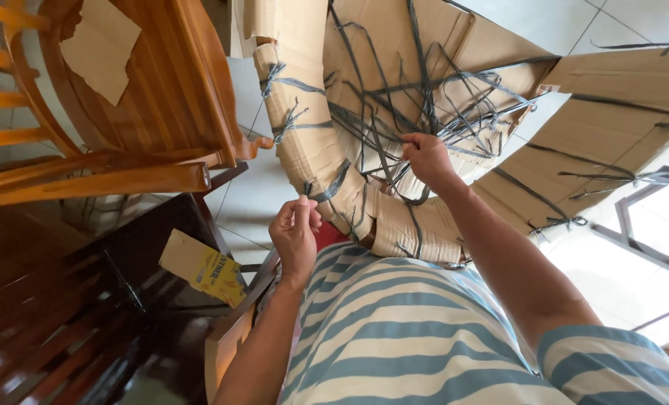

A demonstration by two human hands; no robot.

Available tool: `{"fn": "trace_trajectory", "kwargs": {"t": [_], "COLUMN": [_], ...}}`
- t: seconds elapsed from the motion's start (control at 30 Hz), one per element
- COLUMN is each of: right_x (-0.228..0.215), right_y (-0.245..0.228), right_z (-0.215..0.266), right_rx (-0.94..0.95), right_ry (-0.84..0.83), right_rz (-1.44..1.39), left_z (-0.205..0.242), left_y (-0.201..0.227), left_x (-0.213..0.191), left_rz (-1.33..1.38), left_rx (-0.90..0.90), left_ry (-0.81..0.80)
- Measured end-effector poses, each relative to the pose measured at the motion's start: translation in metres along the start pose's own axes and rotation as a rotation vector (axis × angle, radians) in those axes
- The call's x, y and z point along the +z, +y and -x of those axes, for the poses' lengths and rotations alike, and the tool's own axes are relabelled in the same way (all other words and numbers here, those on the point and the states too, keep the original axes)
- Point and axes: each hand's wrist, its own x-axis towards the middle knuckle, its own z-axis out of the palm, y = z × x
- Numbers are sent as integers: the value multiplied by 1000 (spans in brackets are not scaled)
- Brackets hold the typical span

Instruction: Tying black plastic strips around a cardboard-wrapped furniture frame to secure it.

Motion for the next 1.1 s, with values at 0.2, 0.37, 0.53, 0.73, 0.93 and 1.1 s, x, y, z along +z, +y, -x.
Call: {"fn": "trace_trajectory", "kwargs": {"t": [0.2,0.37,0.53,0.73,0.93,1.1], "right_x": [-9,-12,0,26,53,55], "right_y": [-9,-16,-17,-45,-58,-72], "right_z": [4,11,23,45,51,56], "right_rx": [39,62,123,188,191,118], "right_ry": [4,87,225,314,349,349], "right_rz": [-64,-117,-176,-577,-714,-782], "left_z": [-21,-53,-108,-200,-238,-238], "left_y": [-15,-15,18,20,48,42], "left_x": [-14,-30,-53,-83,-97,-85], "left_rz": [36,96,109,46,51,36], "left_rx": [-2,-40,-147,-114,-83,-121], "left_ry": [8,-49,-141,-167,-186,-214]}}
